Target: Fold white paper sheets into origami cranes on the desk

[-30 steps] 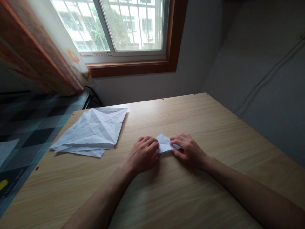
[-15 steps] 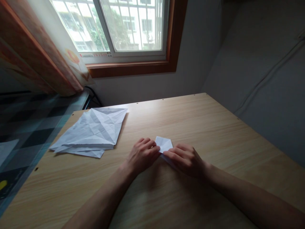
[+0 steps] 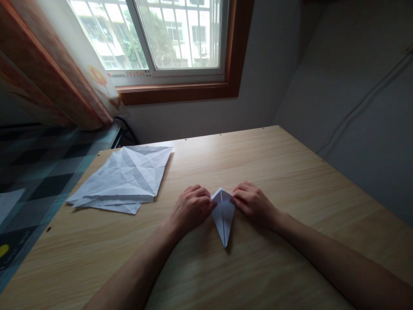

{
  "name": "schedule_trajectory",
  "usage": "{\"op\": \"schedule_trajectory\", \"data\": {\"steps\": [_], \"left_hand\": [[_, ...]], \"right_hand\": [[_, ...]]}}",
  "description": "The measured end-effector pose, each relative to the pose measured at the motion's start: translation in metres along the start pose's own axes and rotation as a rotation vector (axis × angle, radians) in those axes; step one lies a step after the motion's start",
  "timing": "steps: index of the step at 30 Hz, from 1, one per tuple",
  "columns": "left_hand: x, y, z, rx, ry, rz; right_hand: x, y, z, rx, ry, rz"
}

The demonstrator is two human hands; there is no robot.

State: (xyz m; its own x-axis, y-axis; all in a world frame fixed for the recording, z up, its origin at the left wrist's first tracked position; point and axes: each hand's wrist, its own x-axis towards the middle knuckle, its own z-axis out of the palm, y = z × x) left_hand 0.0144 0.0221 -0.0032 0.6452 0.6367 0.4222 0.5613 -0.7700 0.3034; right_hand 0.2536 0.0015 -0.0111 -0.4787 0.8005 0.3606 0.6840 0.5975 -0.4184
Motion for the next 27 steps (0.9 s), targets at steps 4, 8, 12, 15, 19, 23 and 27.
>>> {"op": "schedule_trajectory", "data": {"steps": [4, 8, 12, 15, 19, 23, 27], "left_hand": [[0.003, 0.001, 0.0, 0.089, -0.005, -0.145], [0.004, 0.002, 0.001, 0.196, -0.056, -0.237], [0.004, 0.003, 0.002, 0.227, -0.073, -0.255], [0.005, 0.004, 0.001, 0.238, -0.078, -0.239], [0.005, 0.005, 0.0, 0.241, -0.089, -0.219], [0.003, 0.004, 0.001, 0.221, -0.086, -0.196], [0.002, 0.002, 0.002, 0.187, -0.049, -0.206]], "right_hand": [[0.004, -0.009, 0.002, -0.051, 0.007, 0.194], [0.005, -0.012, 0.002, -0.117, 0.011, 0.289], [0.003, -0.016, 0.003, -0.11, -0.003, 0.331], [0.0, -0.02, 0.003, -0.096, -0.014, 0.361], [0.0, -0.024, 0.002, -0.023, -0.033, 0.422], [0.002, -0.025, -0.001, 0.064, -0.085, 0.487], [0.004, -0.023, -0.003, 0.117, -0.052, 0.487]]}}
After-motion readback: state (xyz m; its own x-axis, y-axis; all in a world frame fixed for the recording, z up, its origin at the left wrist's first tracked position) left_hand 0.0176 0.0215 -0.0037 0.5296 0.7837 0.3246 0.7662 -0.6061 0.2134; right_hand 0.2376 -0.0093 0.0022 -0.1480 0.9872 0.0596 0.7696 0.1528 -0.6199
